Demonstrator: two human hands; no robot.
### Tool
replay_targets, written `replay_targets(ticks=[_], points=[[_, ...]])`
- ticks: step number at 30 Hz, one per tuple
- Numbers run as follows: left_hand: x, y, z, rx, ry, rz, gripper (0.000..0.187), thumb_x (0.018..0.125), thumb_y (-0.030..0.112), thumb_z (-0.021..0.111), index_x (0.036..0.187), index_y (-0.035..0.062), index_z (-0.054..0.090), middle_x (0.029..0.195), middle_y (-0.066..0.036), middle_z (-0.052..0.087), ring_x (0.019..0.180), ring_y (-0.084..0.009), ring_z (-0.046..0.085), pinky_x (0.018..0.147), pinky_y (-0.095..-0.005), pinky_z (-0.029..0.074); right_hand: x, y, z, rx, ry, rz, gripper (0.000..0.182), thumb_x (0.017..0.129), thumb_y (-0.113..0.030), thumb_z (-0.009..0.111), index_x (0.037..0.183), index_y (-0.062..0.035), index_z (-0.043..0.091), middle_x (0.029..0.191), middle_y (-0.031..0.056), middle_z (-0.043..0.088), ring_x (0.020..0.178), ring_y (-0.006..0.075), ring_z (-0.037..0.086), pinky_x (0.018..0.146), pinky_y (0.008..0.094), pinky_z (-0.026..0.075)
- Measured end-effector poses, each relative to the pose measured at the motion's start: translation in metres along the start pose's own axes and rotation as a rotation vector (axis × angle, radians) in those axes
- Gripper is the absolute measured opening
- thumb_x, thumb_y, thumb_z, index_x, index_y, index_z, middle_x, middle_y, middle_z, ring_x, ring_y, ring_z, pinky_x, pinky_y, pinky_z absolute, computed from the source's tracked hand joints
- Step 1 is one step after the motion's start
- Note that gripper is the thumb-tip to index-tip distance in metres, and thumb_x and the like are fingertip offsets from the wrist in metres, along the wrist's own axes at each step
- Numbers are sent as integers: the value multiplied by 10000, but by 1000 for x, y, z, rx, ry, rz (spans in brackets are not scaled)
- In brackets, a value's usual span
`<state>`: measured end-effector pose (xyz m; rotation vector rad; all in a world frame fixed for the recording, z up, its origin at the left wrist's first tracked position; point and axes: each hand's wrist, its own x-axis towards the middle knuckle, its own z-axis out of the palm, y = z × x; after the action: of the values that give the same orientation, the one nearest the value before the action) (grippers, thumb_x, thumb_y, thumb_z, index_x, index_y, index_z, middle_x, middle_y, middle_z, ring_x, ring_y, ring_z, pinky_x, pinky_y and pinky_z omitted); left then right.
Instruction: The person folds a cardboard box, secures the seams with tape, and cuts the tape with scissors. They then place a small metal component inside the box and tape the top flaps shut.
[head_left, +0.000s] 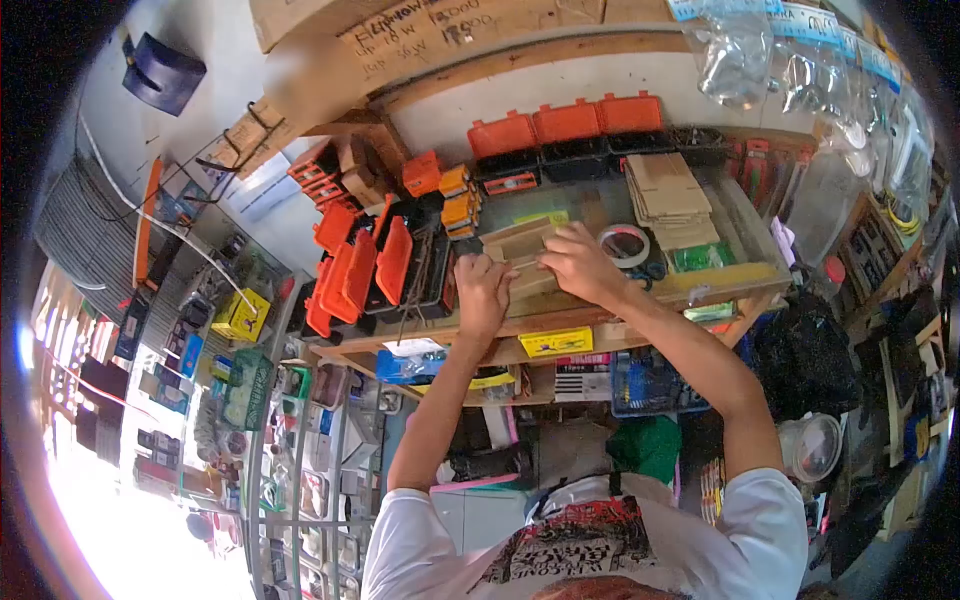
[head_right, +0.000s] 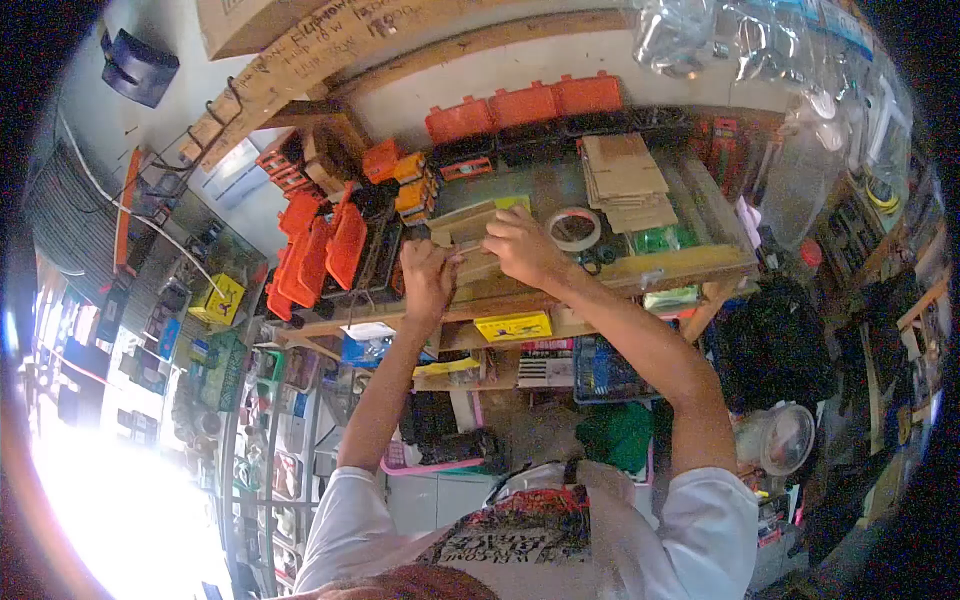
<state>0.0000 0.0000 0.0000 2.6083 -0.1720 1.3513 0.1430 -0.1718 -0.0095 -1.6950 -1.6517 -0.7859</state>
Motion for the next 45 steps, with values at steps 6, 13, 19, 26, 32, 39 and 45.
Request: replay_targets(ticks=[6,13,19,26,32,39,45], points=[[2,-5,6,-36,16,0,111,760,42,764,861,28,721,825,-132,583,853,-356,539,833,-472,464,0,8,7,-43,45,-68,110,688,-48,682,797,-61,679,844,73,558,947,274,562,875,446,425],[13,-9,-3,113,-139,133,151,807,129,714,932,42,716,937,-118,629,968,-351,586,812,-456,453,15,-15,-3,-228,-40,-20,161,690,-37,690,848,-47,661,913,99,573,948,280,564,807,428,429],[14,-15,2,82,-145,185,138,781,53,685,919,46,699,883,-137,635,911,-364,620,831,-473,482,11,-18,10,-174,-100,78,409,726,-19,726,1129,12,669,1127,131,610,1152,340,560,1017,498,423],[11,-22,4,52,-120,203,147,784,52,699,931,46,696,871,-141,635,906,-361,637,789,-464,515,30,1,-1,-150,-221,83,216,790,-117,704,995,-49,714,952,130,700,914,326,664,816,435,502],[3,-28,0,44,-129,227,235,816,102,756,1044,75,708,922,-128,630,894,-350,632,771,-459,524,59,13,-14,66,-138,334,200,935,-206,687,1058,-56,739,985,175,708,919,336,673,817,456,537],[-4,-11,-13,184,-47,279,225,872,223,730,1059,100,746,927,-91,663,885,-315,652,802,-451,538,76,35,-6,166,-235,746,275,960,-305,696,965,-36,754,942,155,709,912,277,672,807,439,528],[12,-25,-8,74,29,114,203,885,271,707,943,87,771,990,-70,705,947,-293,657,848,-430,528,68,54,-7,305,-636,649,417,927,-399,732,837,8,711,643,63,575,591,192,494,624,417,445]])
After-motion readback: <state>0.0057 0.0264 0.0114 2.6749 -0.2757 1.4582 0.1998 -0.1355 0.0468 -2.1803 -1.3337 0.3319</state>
